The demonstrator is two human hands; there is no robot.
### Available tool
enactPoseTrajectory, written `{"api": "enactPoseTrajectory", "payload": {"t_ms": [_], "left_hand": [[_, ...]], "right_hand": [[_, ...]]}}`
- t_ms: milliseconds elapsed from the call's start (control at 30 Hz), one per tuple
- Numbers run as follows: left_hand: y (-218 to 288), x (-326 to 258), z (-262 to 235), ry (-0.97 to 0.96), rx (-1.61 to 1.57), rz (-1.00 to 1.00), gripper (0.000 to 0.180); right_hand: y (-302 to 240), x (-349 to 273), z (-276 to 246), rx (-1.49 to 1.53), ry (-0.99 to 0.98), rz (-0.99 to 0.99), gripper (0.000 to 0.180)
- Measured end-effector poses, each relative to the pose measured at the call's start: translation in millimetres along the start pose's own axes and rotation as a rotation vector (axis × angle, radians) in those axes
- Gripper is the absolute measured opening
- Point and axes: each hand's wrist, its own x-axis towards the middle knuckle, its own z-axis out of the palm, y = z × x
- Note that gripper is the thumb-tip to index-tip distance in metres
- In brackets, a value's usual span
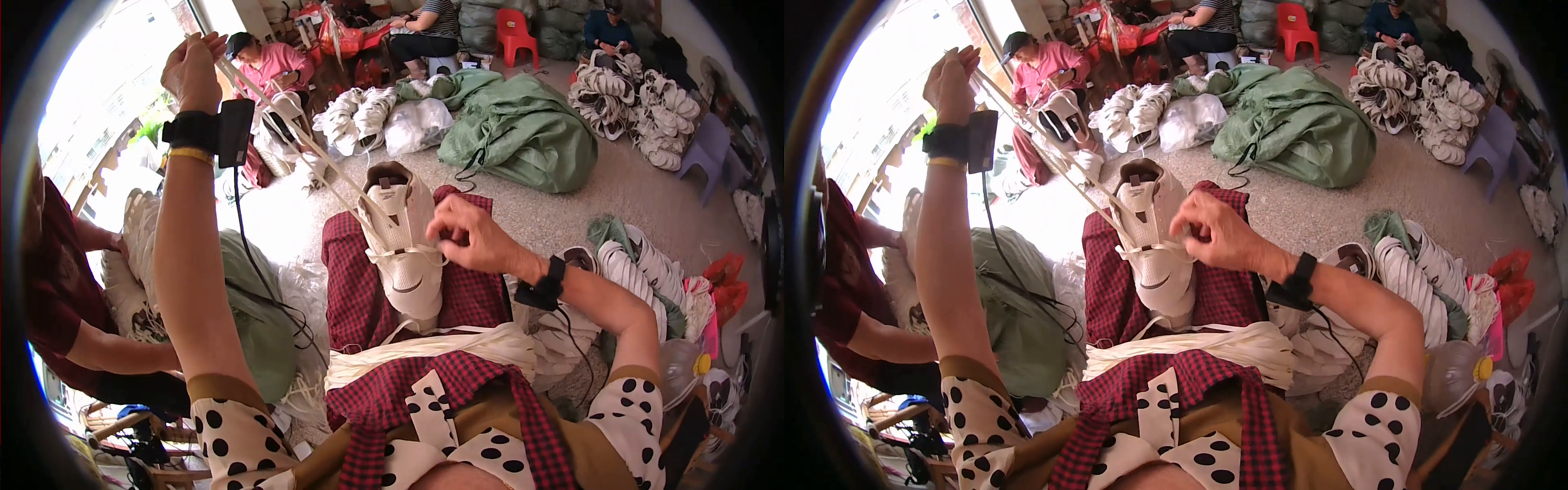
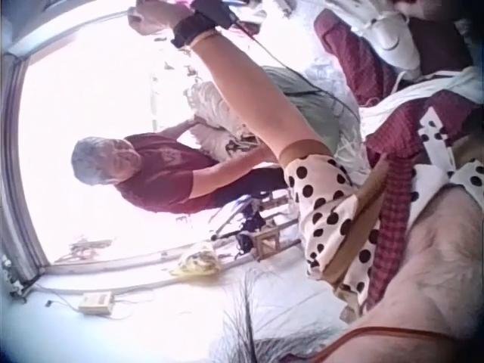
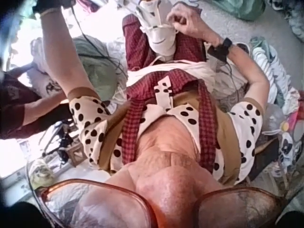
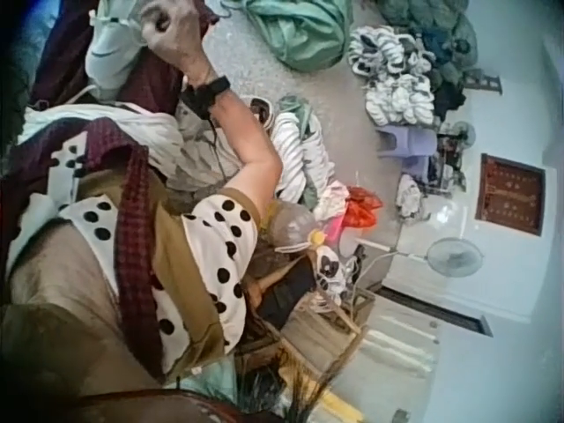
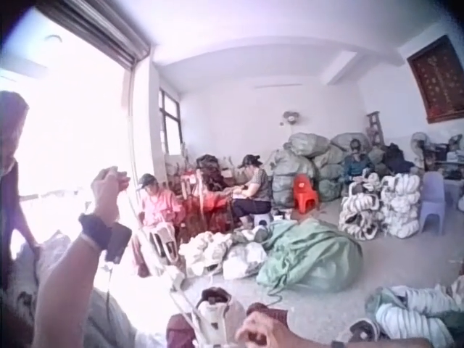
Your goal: The recorder is lacing white sneakers in a shoe manufacturing workshop.
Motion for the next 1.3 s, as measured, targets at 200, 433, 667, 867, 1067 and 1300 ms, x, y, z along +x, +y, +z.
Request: {"api": "enactPoseTrajectory", "payload": {"t_ms": [200,433,667,867,1067,1300], "left_hand": [[2,-11,6,-0.057,0.074,-0.069,0.032],[10,-17,7,-0.189,0.099,-0.048,0.034],[3,-17,12,-0.23,0.085,-0.039,0.029],[18,-22,16,-0.158,0.189,-0.018,0.032],[23,-11,20,-0.198,0.229,0.002,0.032],[23,-14,38,-0.207,0.255,-0.099,0.031]], "right_hand": [[18,-22,10,-0.527,-0.216,-0.176,0.014],[-15,-9,-18,-0.163,-0.313,-0.132,0.014],[-22,-8,1,-0.374,0.083,-0.112,0.017],[0,-24,-4,-0.465,0.083,0.076,0.018],[-20,44,-36,-0.254,0.058,0.067,0.037],[-37,134,14,0.195,-0.355,0.002,0.047]]}}
